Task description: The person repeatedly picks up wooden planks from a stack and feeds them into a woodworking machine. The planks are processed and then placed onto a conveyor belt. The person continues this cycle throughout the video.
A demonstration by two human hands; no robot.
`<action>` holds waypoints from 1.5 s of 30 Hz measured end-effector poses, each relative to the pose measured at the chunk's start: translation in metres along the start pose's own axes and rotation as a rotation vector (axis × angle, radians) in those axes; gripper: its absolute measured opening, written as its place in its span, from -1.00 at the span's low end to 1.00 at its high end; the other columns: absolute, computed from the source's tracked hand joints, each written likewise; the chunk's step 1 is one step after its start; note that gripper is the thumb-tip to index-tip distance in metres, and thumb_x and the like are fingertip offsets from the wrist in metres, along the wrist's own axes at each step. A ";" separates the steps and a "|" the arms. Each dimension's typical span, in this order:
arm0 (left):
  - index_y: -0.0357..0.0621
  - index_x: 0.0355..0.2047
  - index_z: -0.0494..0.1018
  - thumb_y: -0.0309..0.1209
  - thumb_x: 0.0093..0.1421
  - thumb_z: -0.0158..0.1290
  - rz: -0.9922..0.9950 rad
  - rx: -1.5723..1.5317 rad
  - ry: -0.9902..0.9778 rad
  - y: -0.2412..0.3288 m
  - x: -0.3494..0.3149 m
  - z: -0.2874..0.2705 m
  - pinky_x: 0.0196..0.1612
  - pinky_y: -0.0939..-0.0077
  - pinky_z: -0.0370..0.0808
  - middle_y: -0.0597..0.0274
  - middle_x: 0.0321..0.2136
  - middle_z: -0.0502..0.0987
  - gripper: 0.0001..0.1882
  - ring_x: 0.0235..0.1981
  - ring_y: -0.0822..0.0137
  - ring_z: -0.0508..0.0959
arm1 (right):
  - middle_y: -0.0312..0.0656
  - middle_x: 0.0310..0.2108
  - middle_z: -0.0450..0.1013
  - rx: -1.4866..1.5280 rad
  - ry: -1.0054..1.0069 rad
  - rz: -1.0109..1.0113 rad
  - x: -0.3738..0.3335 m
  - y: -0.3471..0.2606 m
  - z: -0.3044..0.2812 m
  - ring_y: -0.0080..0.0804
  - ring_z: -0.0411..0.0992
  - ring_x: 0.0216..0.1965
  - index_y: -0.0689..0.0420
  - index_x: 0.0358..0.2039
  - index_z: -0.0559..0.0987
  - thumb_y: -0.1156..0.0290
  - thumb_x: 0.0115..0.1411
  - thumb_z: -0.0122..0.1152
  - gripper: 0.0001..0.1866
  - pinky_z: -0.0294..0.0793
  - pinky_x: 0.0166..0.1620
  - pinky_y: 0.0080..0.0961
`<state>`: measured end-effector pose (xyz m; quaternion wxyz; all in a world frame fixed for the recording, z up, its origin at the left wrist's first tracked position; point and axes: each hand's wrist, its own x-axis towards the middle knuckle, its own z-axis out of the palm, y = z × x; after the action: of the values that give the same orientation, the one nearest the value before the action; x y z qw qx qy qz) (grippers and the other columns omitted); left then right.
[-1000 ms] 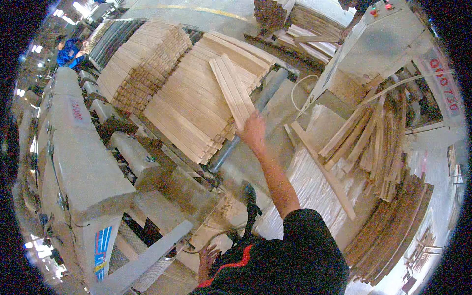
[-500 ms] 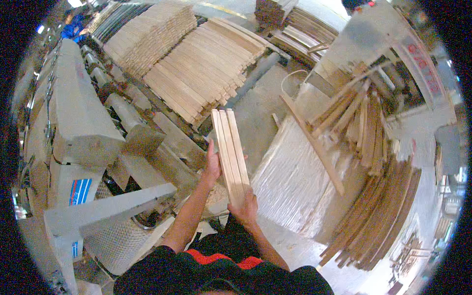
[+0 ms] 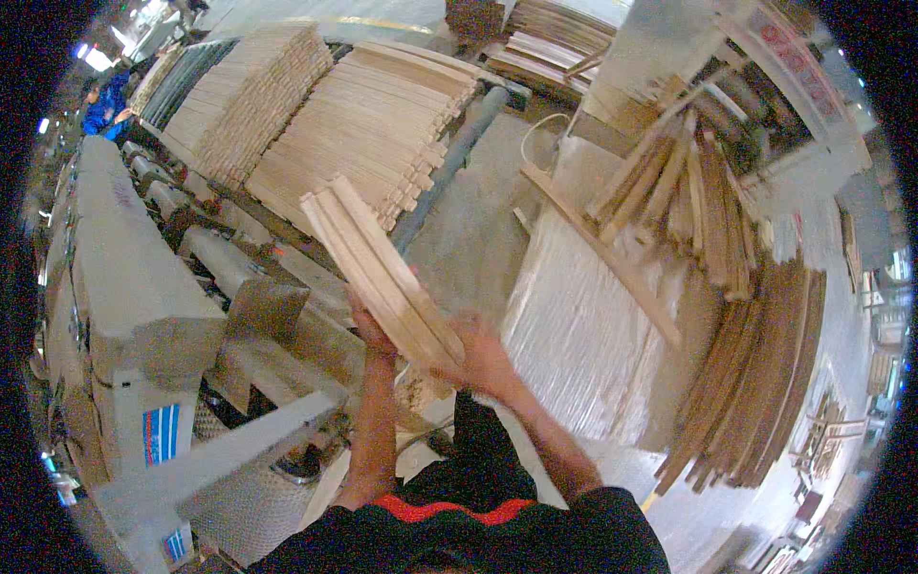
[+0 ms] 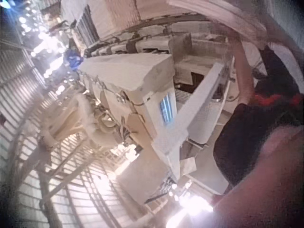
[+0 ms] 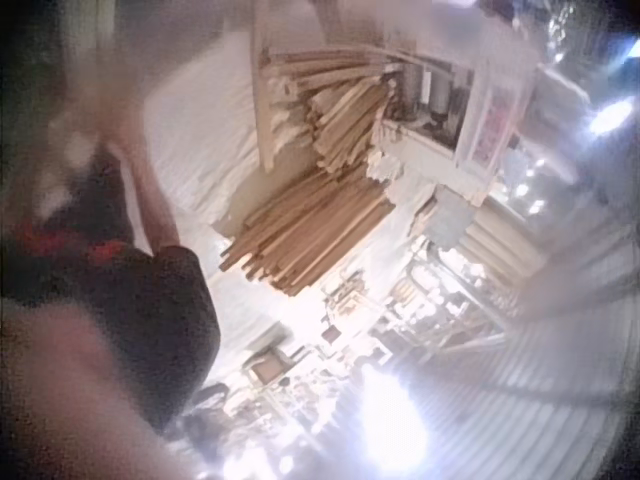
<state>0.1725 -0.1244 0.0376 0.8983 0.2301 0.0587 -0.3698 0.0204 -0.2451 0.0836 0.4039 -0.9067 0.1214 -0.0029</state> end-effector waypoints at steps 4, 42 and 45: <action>-0.04 0.21 0.07 0.44 0.05 -0.44 0.064 0.027 0.105 0.036 0.028 0.010 -0.12 -0.14 0.43 -0.07 -0.06 0.37 -0.05 -0.18 -0.05 0.45 | 0.09 -0.09 0.37 -0.119 0.416 0.044 0.196 0.073 -0.065 -0.03 0.32 -0.03 0.11 -0.04 0.46 0.06 0.01 0.26 -0.45 0.26 0.07 -0.22; -0.03 0.17 0.20 0.36 0.03 -0.19 0.078 -0.046 0.493 0.006 0.073 -0.062 0.07 0.12 0.35 0.00 0.05 0.36 -0.12 0.01 0.05 0.41 | -0.14 -0.41 0.35 0.189 -0.482 0.126 0.095 0.101 -0.021 -0.43 0.40 -0.44 0.19 -0.25 0.28 0.60 0.02 0.19 -0.68 0.40 -0.36 -0.51; -0.08 0.10 0.30 0.28 0.09 -0.15 0.106 -0.094 0.463 -0.002 0.069 -0.069 0.01 0.25 0.42 0.08 -0.03 0.43 -0.22 -0.04 0.15 0.46 | -0.09 -0.27 0.39 0.570 -0.636 0.320 0.091 0.118 -0.027 -0.31 0.42 -0.24 0.20 -0.16 0.33 0.50 0.08 0.21 -0.67 0.43 -0.15 -0.43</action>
<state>0.2258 -0.1382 -0.0433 0.8888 0.2692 0.2681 -0.2564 0.0805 -0.3611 0.0062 0.6501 -0.6849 0.1242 0.3048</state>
